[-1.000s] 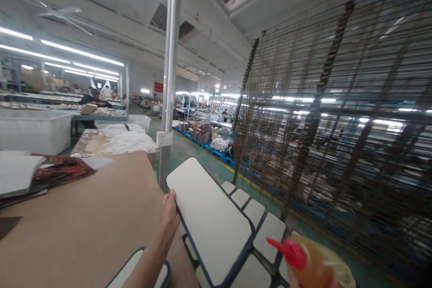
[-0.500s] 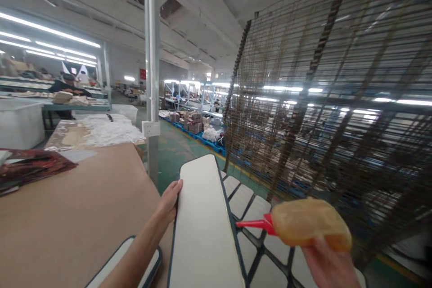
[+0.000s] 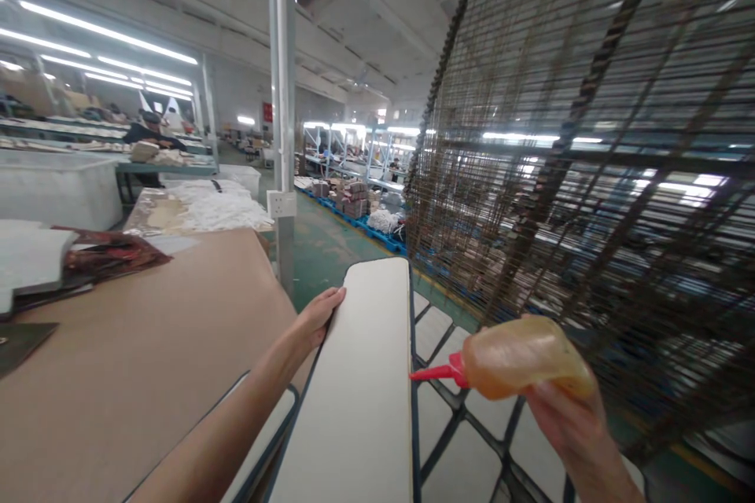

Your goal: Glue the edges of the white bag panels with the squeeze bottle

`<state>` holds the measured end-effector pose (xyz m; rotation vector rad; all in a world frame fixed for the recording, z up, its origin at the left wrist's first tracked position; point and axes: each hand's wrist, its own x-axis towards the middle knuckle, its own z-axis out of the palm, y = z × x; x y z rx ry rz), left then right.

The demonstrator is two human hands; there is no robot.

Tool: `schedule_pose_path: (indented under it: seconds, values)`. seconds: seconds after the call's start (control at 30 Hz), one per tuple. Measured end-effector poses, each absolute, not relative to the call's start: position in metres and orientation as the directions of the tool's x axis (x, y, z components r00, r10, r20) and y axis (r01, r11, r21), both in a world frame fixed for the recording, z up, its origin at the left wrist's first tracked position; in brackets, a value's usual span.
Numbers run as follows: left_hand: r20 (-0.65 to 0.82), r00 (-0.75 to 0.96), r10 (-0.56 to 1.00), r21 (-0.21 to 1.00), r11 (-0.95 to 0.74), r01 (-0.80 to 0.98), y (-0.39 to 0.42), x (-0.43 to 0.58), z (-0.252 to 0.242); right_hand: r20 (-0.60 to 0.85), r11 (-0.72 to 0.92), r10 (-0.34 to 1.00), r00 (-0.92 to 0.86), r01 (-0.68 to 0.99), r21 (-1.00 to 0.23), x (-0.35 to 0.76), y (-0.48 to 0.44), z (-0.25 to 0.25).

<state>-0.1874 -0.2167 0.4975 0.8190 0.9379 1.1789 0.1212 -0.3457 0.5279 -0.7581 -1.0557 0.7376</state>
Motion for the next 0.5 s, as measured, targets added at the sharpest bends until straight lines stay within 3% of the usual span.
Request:
schedule_pose_path:
  seconds: [0.3, 0.5]
  values:
    - [-0.211, 0.144, 0.967, 0.894, 0.251, -0.372, -0.208, -0.185, 0.496, 0.379, 0.438, 0.889, 0.258, -0.238, -0.867, 0.124, -0.361, 0.511]
    - [-0.235, 0.129, 0.963, 0.886, 0.267, -0.38, -0.203, -0.188, 0.496, 0.375, 0.425, 0.895, 0.243, -0.2, -0.883, 0.121, -0.37, 0.507]
